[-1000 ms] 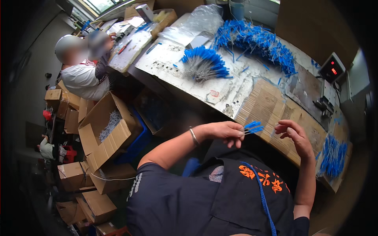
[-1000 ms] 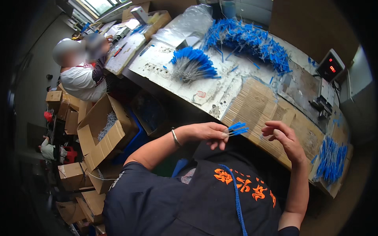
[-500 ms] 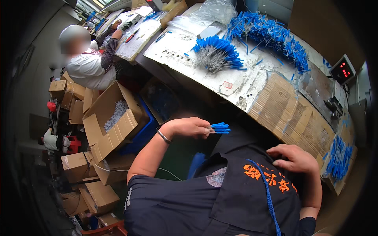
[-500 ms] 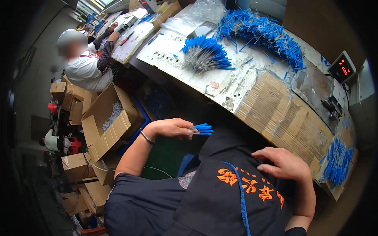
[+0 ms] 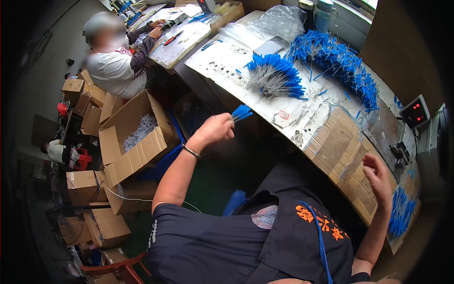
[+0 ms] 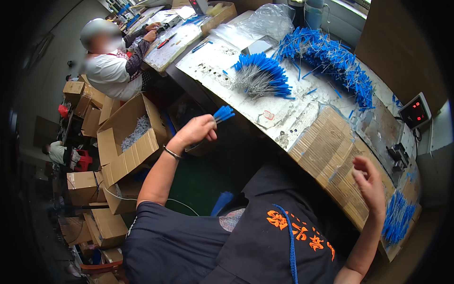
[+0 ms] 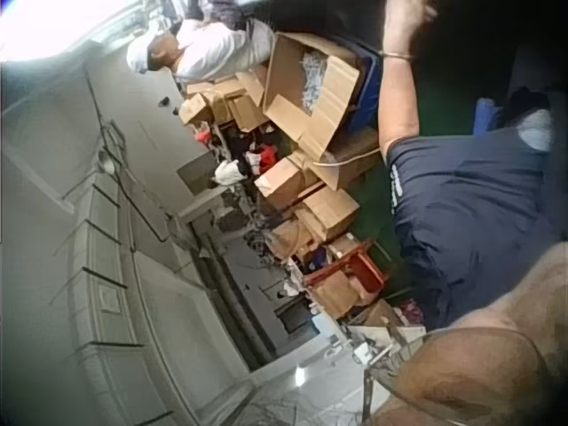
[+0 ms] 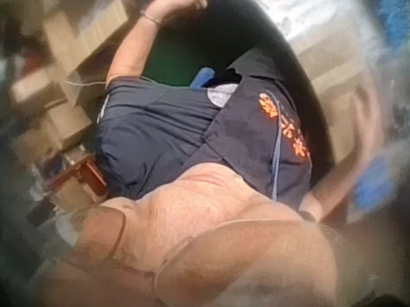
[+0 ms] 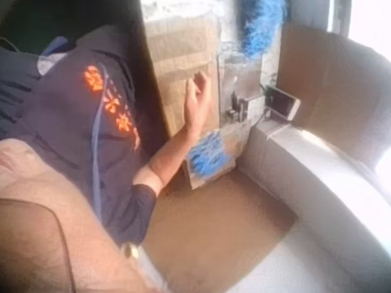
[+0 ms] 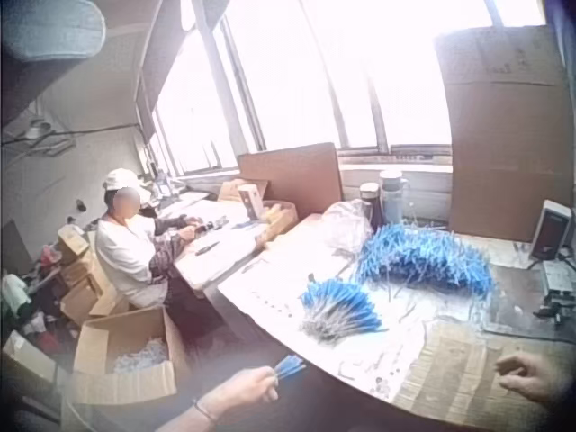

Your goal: The worker is assembling small blue synthetic brushes using a press-like industrial machine.

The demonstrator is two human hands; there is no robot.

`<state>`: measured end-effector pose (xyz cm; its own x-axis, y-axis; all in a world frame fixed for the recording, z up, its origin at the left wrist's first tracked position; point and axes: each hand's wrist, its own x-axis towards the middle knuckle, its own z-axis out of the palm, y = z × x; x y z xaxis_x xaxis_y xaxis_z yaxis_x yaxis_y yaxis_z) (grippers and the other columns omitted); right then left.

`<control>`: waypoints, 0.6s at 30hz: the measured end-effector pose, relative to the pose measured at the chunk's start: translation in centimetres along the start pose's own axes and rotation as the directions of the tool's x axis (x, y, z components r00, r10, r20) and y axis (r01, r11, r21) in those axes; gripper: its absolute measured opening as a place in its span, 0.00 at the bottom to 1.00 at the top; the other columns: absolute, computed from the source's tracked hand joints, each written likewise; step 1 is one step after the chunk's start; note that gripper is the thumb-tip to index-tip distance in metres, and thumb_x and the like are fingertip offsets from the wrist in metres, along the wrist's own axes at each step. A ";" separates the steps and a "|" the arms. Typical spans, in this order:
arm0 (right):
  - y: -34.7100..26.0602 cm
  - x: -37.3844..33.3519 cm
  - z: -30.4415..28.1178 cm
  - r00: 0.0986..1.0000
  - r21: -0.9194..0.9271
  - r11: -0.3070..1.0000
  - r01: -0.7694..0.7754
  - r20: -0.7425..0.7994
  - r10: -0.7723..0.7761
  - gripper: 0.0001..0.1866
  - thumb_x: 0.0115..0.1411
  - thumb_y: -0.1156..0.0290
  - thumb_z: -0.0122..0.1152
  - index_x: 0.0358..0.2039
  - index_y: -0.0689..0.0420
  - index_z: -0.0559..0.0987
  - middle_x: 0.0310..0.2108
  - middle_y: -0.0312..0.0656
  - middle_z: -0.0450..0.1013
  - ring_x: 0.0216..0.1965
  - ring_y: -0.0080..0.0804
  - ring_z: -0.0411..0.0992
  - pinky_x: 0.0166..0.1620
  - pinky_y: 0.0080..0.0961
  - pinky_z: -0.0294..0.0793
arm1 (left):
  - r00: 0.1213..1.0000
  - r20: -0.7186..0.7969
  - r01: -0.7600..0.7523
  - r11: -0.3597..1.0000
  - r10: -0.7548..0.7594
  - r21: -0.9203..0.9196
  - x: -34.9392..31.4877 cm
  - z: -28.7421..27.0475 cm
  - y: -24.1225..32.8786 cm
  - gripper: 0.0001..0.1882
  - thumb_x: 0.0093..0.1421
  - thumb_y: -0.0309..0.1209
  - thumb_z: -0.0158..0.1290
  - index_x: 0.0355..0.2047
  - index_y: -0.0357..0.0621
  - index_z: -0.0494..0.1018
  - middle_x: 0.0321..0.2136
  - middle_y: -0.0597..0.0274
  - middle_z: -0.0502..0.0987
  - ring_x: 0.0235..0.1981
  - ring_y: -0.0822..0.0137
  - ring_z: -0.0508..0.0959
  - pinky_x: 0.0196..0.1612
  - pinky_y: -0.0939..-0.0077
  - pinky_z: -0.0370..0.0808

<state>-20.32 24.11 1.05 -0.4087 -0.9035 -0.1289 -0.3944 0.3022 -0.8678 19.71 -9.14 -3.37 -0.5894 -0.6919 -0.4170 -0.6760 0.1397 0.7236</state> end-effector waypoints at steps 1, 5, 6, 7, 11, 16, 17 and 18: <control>1.7 -0.2 1.6 0.996 -0.267 0.964 -0.010 0.082 0.034 0.17 0.59 0.74 0.57 0.49 0.62 0.72 0.42 0.40 0.73 0.42 0.27 0.72 0.40 0.22 0.72 | 0.991 0.135 0.022 0.983 0.003 -0.185 -0.4 1.8 -1.5 0.10 0.65 0.32 0.43 0.34 0.36 0.70 0.24 0.55 0.78 0.25 0.68 0.79 0.30 0.77 0.77; 0.8 -2.0 8.0 0.890 0.360 0.882 -0.305 0.439 0.128 0.27 0.60 0.68 0.58 0.58 0.59 0.63 0.50 0.45 0.68 0.45 0.30 0.71 0.45 0.24 0.72 | 0.857 0.460 0.052 0.851 0.231 -0.523 -3.0 10.3 1.7 0.12 0.67 0.33 0.41 0.37 0.36 0.69 0.27 0.55 0.78 0.27 0.69 0.79 0.34 0.77 0.77; 0.5 -1.8 9.5 0.932 0.370 0.907 -0.201 0.356 0.062 0.30 0.60 0.65 0.57 0.61 0.58 0.61 0.53 0.46 0.66 0.47 0.32 0.71 0.45 0.25 0.71 | 0.813 0.514 0.057 0.841 0.273 -0.538 -2.9 12.2 2.6 0.12 0.68 0.33 0.41 0.38 0.36 0.68 0.28 0.56 0.78 0.27 0.71 0.78 0.33 0.78 0.76; 0.3 -1.1 10.4 0.933 0.371 0.907 -0.197 0.357 0.056 0.30 0.60 0.65 0.57 0.61 0.58 0.61 0.53 0.46 0.66 0.47 0.32 0.71 0.45 0.25 0.71 | 0.785 0.554 0.053 0.862 0.277 -0.505 -3.1 13.3 4.3 0.11 0.68 0.33 0.41 0.37 0.37 0.68 0.27 0.58 0.78 0.27 0.73 0.77 0.32 0.80 0.75; -1.6 1.4 12.7 0.958 0.446 0.894 -0.029 0.269 -0.103 0.32 0.63 0.58 0.51 0.63 0.57 0.56 0.58 0.49 0.61 0.51 0.34 0.69 0.51 0.30 0.69 | 0.728 0.615 0.008 0.894 0.302 -0.448 -2.8 16.5 5.8 0.13 0.69 0.37 0.40 0.38 0.40 0.68 0.26 0.63 0.77 0.23 0.77 0.75 0.27 0.82 0.72; -0.8 1.1 14.4 0.919 0.413 0.910 0.015 0.354 -0.176 0.33 0.63 0.55 0.50 0.64 0.58 0.55 0.58 0.51 0.61 0.52 0.36 0.68 0.55 0.32 0.66 | 0.633 0.657 0.087 0.806 0.409 -0.586 -2.0 19.2 5.4 0.15 0.69 0.42 0.40 0.40 0.44 0.68 0.22 0.68 0.74 0.19 0.81 0.68 0.23 0.86 0.65; -0.2 1.0 14.5 0.922 0.382 0.923 0.038 0.342 -0.180 0.34 0.63 0.55 0.50 0.64 0.58 0.55 0.58 0.52 0.61 0.51 0.36 0.69 0.55 0.32 0.66 | 0.625 0.655 0.098 0.790 0.424 -0.605 -1.9 19.8 5.1 0.16 0.69 0.43 0.40 0.40 0.44 0.68 0.21 0.70 0.72 0.20 0.81 0.67 0.23 0.86 0.64; 0.1 0.9 14.2 0.925 0.379 0.924 0.037 0.338 -0.176 0.34 0.63 0.55 0.50 0.64 0.58 0.55 0.58 0.52 0.61 0.51 0.36 0.69 0.55 0.32 0.66 | 0.615 0.655 0.109 0.775 0.439 -0.623 -1.7 20.3 4.8 0.16 0.69 0.43 0.40 0.41 0.44 0.68 0.20 0.72 0.70 0.20 0.82 0.66 0.23 0.87 0.63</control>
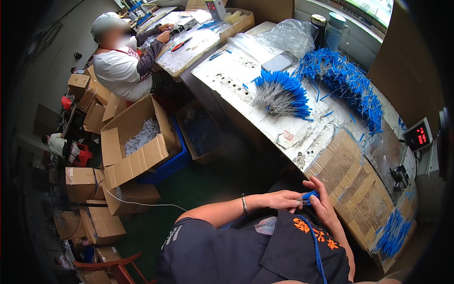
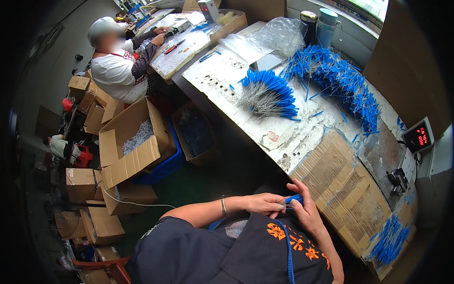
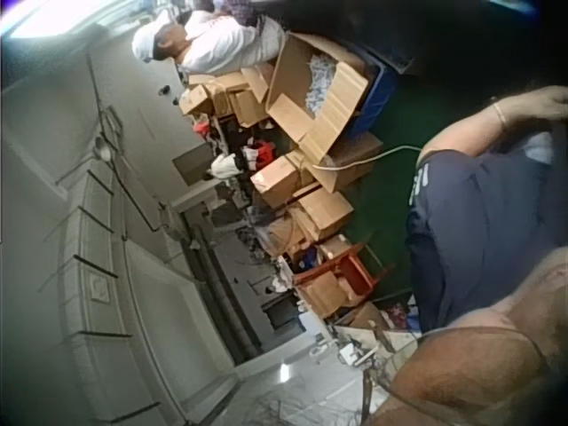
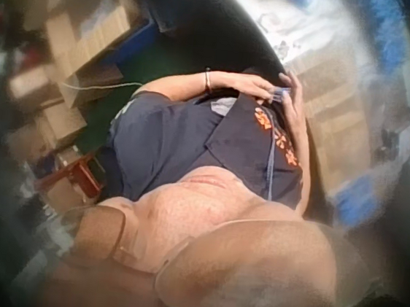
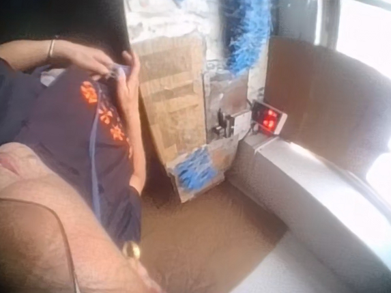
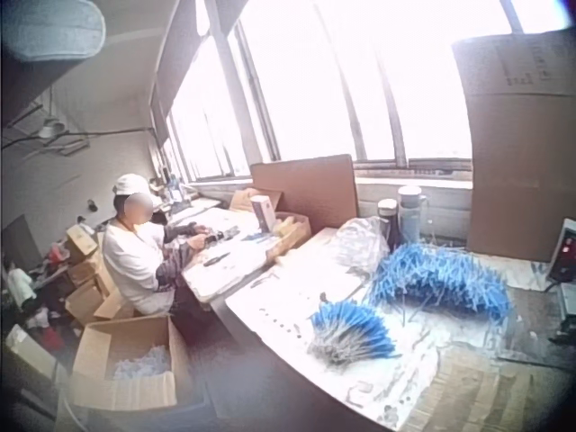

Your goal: The worker is assembling small blue synthetic brushes using a press-like industrial machine.

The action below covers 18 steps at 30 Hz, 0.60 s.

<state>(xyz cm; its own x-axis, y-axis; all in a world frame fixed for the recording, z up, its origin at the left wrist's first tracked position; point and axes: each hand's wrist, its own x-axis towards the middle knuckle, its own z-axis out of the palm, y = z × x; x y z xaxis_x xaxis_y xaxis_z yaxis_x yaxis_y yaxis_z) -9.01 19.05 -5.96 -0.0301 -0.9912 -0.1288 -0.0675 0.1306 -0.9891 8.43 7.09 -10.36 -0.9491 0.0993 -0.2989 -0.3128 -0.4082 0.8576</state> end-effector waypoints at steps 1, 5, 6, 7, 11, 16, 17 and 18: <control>-0.3 -0.3 -0.1 0.999 0.020 0.999 -0.030 -0.021 0.030 0.34 0.63 0.56 0.51 0.64 0.58 0.55 0.58 0.52 0.61 0.50 0.36 0.69 0.54 0.32 0.66 | 1.000 0.002 0.001 1.000 -0.001 -0.003 0.3 0.0 -0.6 0.16 0.69 0.43 0.40 0.41 0.44 0.68 0.20 0.72 0.70 0.20 0.82 0.66 0.23 0.87 0.63; -1.0 -3.1 -3.8 0.949 -0.038 0.999 -0.037 -0.314 0.023 0.28 0.61 0.72 0.51 0.62 0.57 0.59 0.58 0.45 0.63 0.46 0.28 0.71 0.47 0.26 0.71 | 0.997 0.070 -0.028 0.998 0.031 -0.053 0.9 -0.3 -1.1 0.16 0.69 0.43 0.41 0.41 0.44 0.69 0.20 0.74 0.67 0.20 0.83 0.63 0.23 0.88 0.61; -0.7 -4.6 -6.2 0.877 -0.120 0.991 -0.059 -0.480 -0.005 0.27 0.61 0.73 0.51 0.61 0.58 0.61 0.58 0.43 0.63 0.45 0.27 0.71 0.46 0.25 0.71 | 0.997 0.076 -0.018 0.996 0.025 -0.083 0.8 -0.2 -0.9 0.16 0.69 0.43 0.41 0.41 0.44 0.70 0.20 0.74 0.67 0.20 0.84 0.63 0.23 0.89 0.61; 0.0 -6.4 -9.0 0.776 -0.197 0.976 -0.094 -0.628 -0.052 0.25 0.61 0.74 0.51 0.60 0.59 0.63 0.57 0.41 0.64 0.44 0.26 0.71 0.44 0.24 0.71 | 0.999 0.048 0.021 0.995 -0.017 -0.094 0.8 0.0 -0.2 0.15 0.69 0.43 0.41 0.42 0.45 0.70 0.19 0.74 0.67 0.19 0.84 0.63 0.23 0.89 0.60; 4.8 -15.7 -17.0 0.360 -0.378 0.478 -0.793 -0.924 -0.133 0.21 0.62 0.71 0.52 0.56 0.61 0.67 0.52 0.46 0.67 0.45 0.36 0.71 0.47 0.24 0.68 | 0.997 0.051 0.061 0.990 -0.055 -0.127 1.5 -0.2 0.4 0.15 0.69 0.42 0.41 0.42 0.44 0.70 0.18 0.74 0.67 0.19 0.83 0.62 0.23 0.88 0.59; 10.0 -19.8 -19.0 0.392 -0.501 0.239 -0.832 -0.836 -0.385 0.19 0.62 0.71 0.52 0.54 0.60 0.68 0.49 0.49 0.66 0.51 0.49 0.66 0.52 0.38 0.65 | 0.999 0.013 0.031 0.999 -0.031 0.016 2.5 -0.4 0.8 0.16 0.69 0.42 0.41 0.42 0.44 0.71 0.18 0.73 0.67 0.19 0.82 0.62 0.23 0.86 0.58; 9.9 -19.8 -19.3 0.401 -0.503 0.242 -0.829 -0.838 -0.370 0.19 0.61 0.72 0.53 0.53 0.60 0.68 0.49 0.49 0.66 0.51 0.49 0.66 0.51 0.37 0.66 | 1.000 -0.004 -0.003 0.999 0.004 0.047 2.6 -0.4 1.0 0.16 0.68 0.42 0.41 0.41 0.44 0.71 0.18 0.74 0.67 0.20 0.82 0.62 0.24 0.86 0.58; 9.8 -19.8 -19.5 0.409 -0.506 0.244 -0.827 -0.840 -0.356 0.19 0.61 0.72 0.53 0.53 0.59 0.68 0.49 0.48 0.67 0.50 0.49 0.67 0.50 0.37 0.67 | 1.000 -0.003 -0.003 0.999 0.003 0.047 2.6 -0.3 1.2 0.16 0.68 0.42 0.41 0.41 0.44 0.71 0.18 0.74 0.67 0.20 0.82 0.62 0.24 0.86 0.58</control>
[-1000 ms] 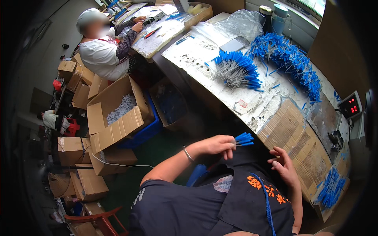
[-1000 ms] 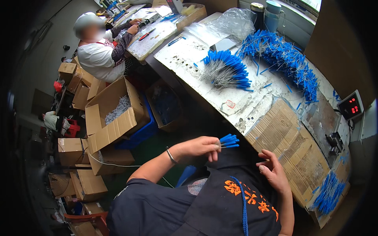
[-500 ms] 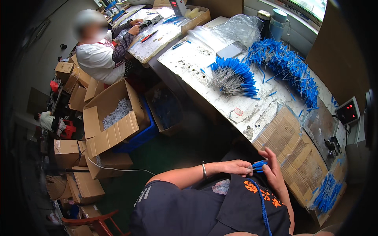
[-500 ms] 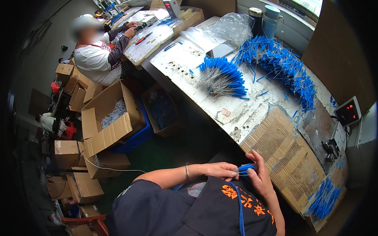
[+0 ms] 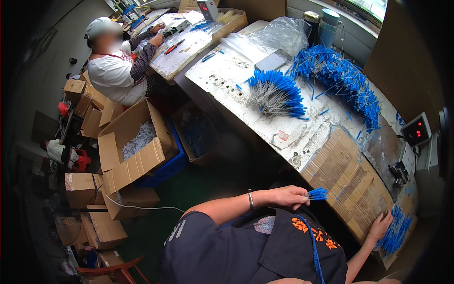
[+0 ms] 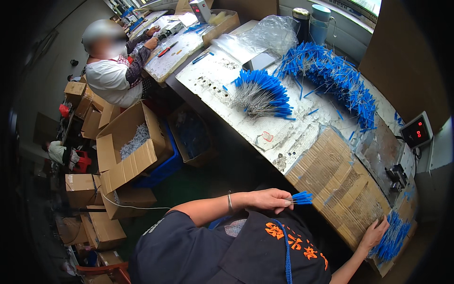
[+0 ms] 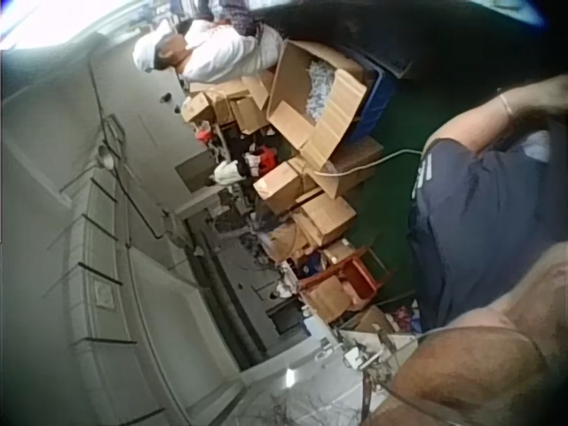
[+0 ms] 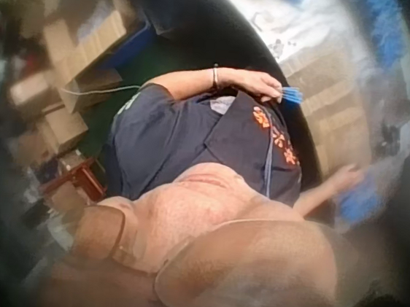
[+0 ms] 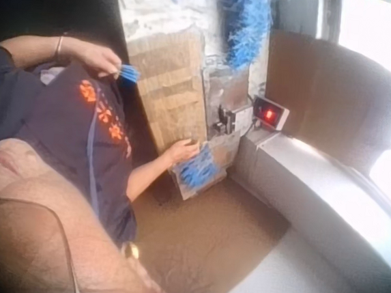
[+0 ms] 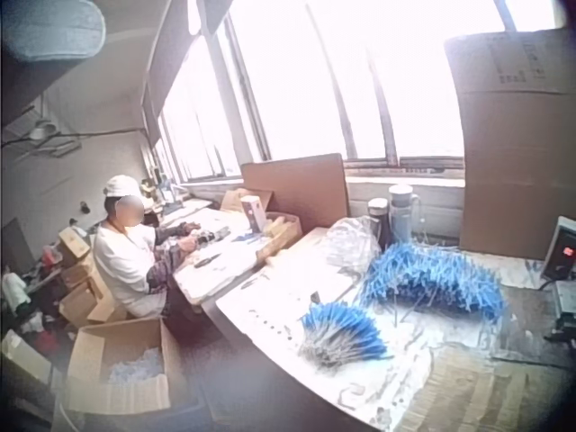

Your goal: The worker is assembling small blue synthetic brushes using a press-like industrial machine.

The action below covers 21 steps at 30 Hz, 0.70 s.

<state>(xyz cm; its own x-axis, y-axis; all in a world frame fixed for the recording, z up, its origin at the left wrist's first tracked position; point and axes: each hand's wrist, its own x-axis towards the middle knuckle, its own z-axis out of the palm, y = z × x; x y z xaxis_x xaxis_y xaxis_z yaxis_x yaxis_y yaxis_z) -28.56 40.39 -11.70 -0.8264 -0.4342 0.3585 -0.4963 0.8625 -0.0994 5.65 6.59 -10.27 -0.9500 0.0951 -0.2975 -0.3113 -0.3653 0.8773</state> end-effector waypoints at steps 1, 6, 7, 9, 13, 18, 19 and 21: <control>-0.5 0.3 -0.3 1.000 0.003 1.000 0.001 -0.003 -0.001 0.19 0.61 0.72 0.53 0.53 0.59 0.68 0.49 0.48 0.67 0.50 0.49 0.67 0.50 0.37 0.67 | 1.000 0.005 0.012 1.000 -0.012 0.010 -0.1 -0.1 0.3 0.16 0.68 0.42 0.41 0.41 0.44 0.71 0.18 0.74 0.67 0.20 0.82 0.62 0.24 0.86 0.59; -0.2 0.3 -1.4 0.982 0.005 0.985 -0.170 -0.082 0.170 0.18 0.61 0.71 0.53 0.52 0.57 0.68 0.49 0.50 0.66 0.49 0.51 0.67 0.48 0.38 0.68 | 0.999 0.018 0.033 0.997 -0.032 -0.073 0.3 0.0 0.7 0.15 0.68 0.41 0.41 0.41 0.44 0.71 0.18 0.73 0.68 0.19 0.82 0.62 0.24 0.87 0.58; 0.2 0.0 -1.3 0.975 0.009 0.981 -0.195 -0.102 0.195 0.15 0.61 0.70 0.53 0.48 0.57 0.70 0.46 0.50 0.67 0.47 0.50 0.68 0.46 0.39 0.68 | 0.999 0.017 0.036 0.997 -0.035 -0.073 0.5 0.2 0.9 0.15 0.68 0.41 0.41 0.41 0.44 0.71 0.18 0.73 0.68 0.19 0.82 0.62 0.24 0.87 0.58; 2.5 -0.2 -0.5 0.984 -0.029 0.984 -0.176 -0.047 0.174 0.12 0.62 0.69 0.53 0.45 0.58 0.71 0.44 0.50 0.68 0.45 0.50 0.68 0.45 0.40 0.68 | 0.999 0.023 0.027 0.998 -0.025 -0.059 0.9 0.5 1.4 0.15 0.68 0.41 0.42 0.40 0.44 0.71 0.18 0.73 0.68 0.19 0.82 0.62 0.24 0.87 0.58; 4.3 0.4 -0.4 0.992 -0.080 0.989 -0.123 0.012 0.124 0.09 0.63 0.68 0.52 0.37 0.60 0.73 0.37 0.49 0.69 0.41 0.49 0.68 0.42 0.40 0.67 | 0.996 0.076 -0.041 0.999 0.041 -0.002 2.2 0.9 2.7 0.14 0.67 0.40 0.42 0.38 0.44 0.71 0.17 0.73 0.68 0.19 0.82 0.62 0.23 0.86 0.58; 4.9 0.5 -0.3 0.998 -0.015 1.000 -0.015 -0.061 0.014 0.09 0.64 0.69 0.50 0.36 0.62 0.72 0.35 0.49 0.68 0.39 0.50 0.68 0.42 0.39 0.67 | 0.975 -0.042 -0.204 0.957 0.217 0.205 4.5 2.7 5.2 0.12 0.67 0.37 0.43 0.37 0.42 0.70 0.18 0.69 0.70 0.21 0.78 0.68 0.26 0.82 0.65; 4.9 0.5 -0.2 0.995 0.004 0.999 0.037 -0.098 -0.037 0.09 0.64 0.69 0.50 0.36 0.62 0.72 0.35 0.49 0.68 0.39 0.50 0.68 0.42 0.39 0.67 | 0.946 -0.056 -0.283 0.896 0.320 0.342 4.9 2.8 5.5 0.11 0.66 0.36 0.43 0.37 0.41 0.69 0.19 0.68 0.71 0.21 0.76 0.70 0.27 0.79 0.68; 5.0 0.5 -0.3 0.993 0.024 0.999 0.036 -0.115 -0.033 0.08 0.64 0.70 0.50 0.36 0.62 0.72 0.35 0.48 0.68 0.39 0.49 0.68 0.42 0.38 0.67 | 0.923 -0.054 -0.327 0.853 0.380 0.407 7.0 3.0 5.7 0.11 0.66 0.36 0.44 0.37 0.41 0.69 0.19 0.66 0.72 0.22 0.74 0.72 0.27 0.77 0.69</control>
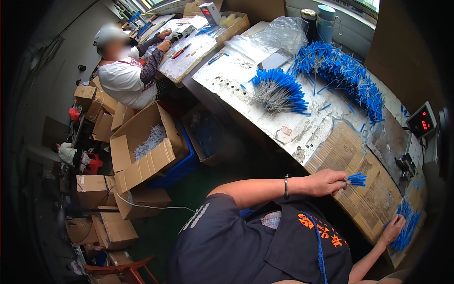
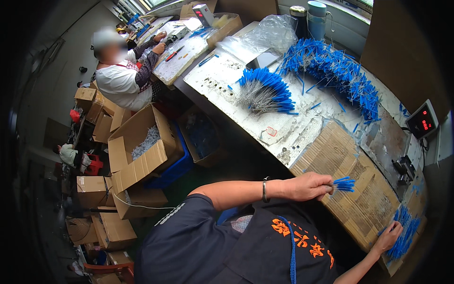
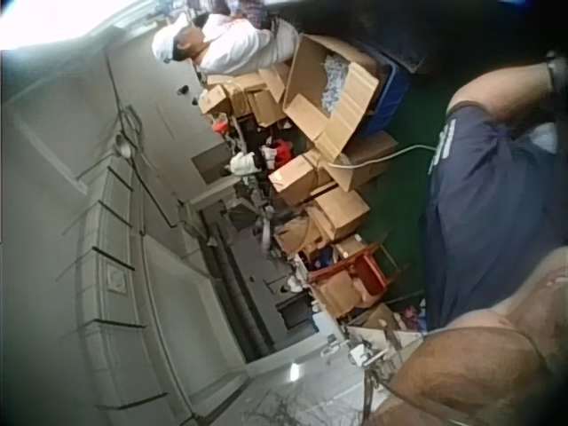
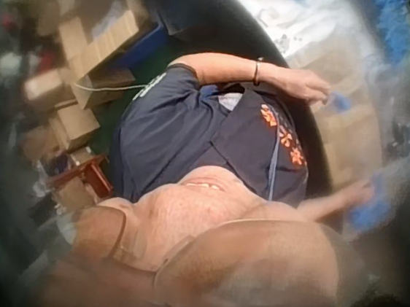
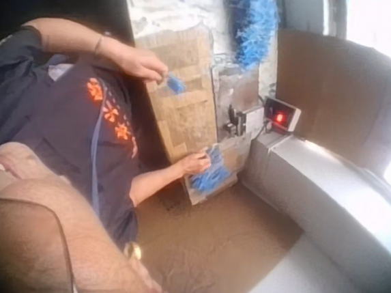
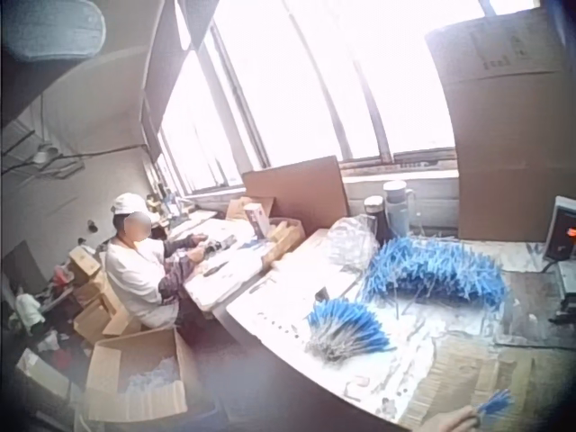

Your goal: The worker is assembling small blue synthetic brushes using a press-like industrial machine.

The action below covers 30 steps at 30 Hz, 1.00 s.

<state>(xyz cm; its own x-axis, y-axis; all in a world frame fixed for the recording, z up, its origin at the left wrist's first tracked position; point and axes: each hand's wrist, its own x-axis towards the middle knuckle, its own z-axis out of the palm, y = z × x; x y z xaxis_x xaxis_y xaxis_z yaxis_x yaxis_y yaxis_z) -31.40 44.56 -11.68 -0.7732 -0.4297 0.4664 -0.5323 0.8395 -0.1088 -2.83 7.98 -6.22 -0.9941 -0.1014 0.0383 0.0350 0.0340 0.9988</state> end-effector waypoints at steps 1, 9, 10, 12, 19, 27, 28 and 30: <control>-0.1 -0.3 -0.2 1.000 0.009 1.000 -0.016 -0.014 0.016 0.07 0.64 0.71 0.50 0.36 0.63 0.71 0.35 0.48 0.68 0.39 0.48 0.68 0.41 0.37 0.67 | 0.998 -0.004 -0.058 0.997 0.058 0.060 1.5 0.3 -0.4 0.10 0.65 0.35 0.45 0.37 0.41 0.69 0.20 0.64 0.72 0.22 0.72 0.73 0.28 0.74 0.70; -7.6 1.2 -2.8 1.000 0.155 0.988 0.019 0.019 -0.022 0.03 0.59 0.73 0.55 0.33 0.58 0.73 0.33 0.44 0.70 0.36 0.45 0.71 0.37 0.34 0.70 | 0.897 -0.102 -0.319 0.790 0.430 0.523 14.8 2.5 -4.6 0.06 0.61 0.34 0.47 0.35 0.46 0.68 0.26 0.46 0.74 0.29 0.42 0.74 0.31 0.53 0.70; -9.5 2.1 -2.6 0.997 0.188 0.982 0.019 0.064 -0.032 0.04 0.58 0.71 0.56 0.33 0.57 0.74 0.34 0.44 0.71 0.36 0.46 0.72 0.36 0.36 0.70 | 0.925 -0.066 -0.266 0.763 0.374 0.590 16.2 2.2 -4.4 0.07 0.62 0.34 0.47 0.35 0.45 0.68 0.26 0.46 0.75 0.30 0.42 0.75 0.31 0.53 0.70; -11.1 3.0 -1.4 0.997 0.233 0.972 0.026 0.065 -0.043 0.09 0.56 0.68 0.59 0.37 0.56 0.75 0.39 0.44 0.72 0.39 0.47 0.72 0.39 0.37 0.72 | 0.935 -0.123 -0.163 0.709 0.333 0.686 17.8 1.6 -5.2 0.08 0.63 0.36 0.45 0.35 0.46 0.69 0.26 0.47 0.76 0.30 0.44 0.76 0.32 0.52 0.71; -5.3 -0.4 -5.6 0.954 0.101 0.970 -0.220 0.231 0.192 0.14 0.55 0.69 0.60 0.43 0.53 0.75 0.44 0.39 0.70 0.40 0.42 0.73 0.40 0.36 0.74 | 0.957 -0.133 -0.146 0.826 0.257 0.544 19.8 2.1 -6.7 0.10 0.65 0.39 0.46 0.36 0.49 0.73 0.20 0.59 0.76 0.23 0.58 0.77 0.28 0.66 0.71; -6.0 -0.1 -4.4 0.982 0.049 0.998 0.027 0.188 -0.036 0.05 0.52 0.71 0.61 0.31 0.55 0.76 0.36 0.38 0.71 0.34 0.42 0.74 0.35 0.36 0.75 | 0.949 -0.136 -0.142 0.771 0.284 0.621 19.4 2.3 -5.8 0.09 0.65 0.36 0.46 0.36 0.48 0.73 0.18 0.60 0.75 0.21 0.59 0.77 0.27 0.67 0.70; -6.3 0.1 -4.4 0.988 0.080 0.997 0.019 0.154 -0.032 0.04 0.52 0.72 0.61 0.28 0.56 0.75 0.33 0.39 0.72 0.33 0.42 0.73 0.34 0.35 0.74 | 0.951 -0.125 -0.148 0.769 0.284 0.621 19.3 2.6 -5.5 0.09 0.65 0.36 0.46 0.35 0.48 0.73 0.18 0.59 0.74 0.21 0.59 0.77 0.26 0.67 0.71; -7.4 0.9 -4.2 0.994 0.210 0.977 -0.047 0.102 0.026 0.04 0.52 0.72 0.61 0.27 0.56 0.75 0.32 0.40 0.72 0.32 0.42 0.73 0.34 0.35 0.74 | 0.953 -0.137 -0.140 0.796 0.269 0.589 19.2 2.5 -5.8 0.08 0.65 0.35 0.46 0.35 0.47 0.73 0.17 0.60 0.74 0.21 0.60 0.76 0.26 0.68 0.70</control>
<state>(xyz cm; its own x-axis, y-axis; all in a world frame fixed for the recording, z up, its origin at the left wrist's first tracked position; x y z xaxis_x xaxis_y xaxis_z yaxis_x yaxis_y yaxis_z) -26.70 39.39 -6.78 -0.8180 -0.4390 0.3716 -0.5555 0.7707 -0.3123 -22.37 8.37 -11.33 -0.9244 -0.2233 0.3093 0.1070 0.6265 0.7720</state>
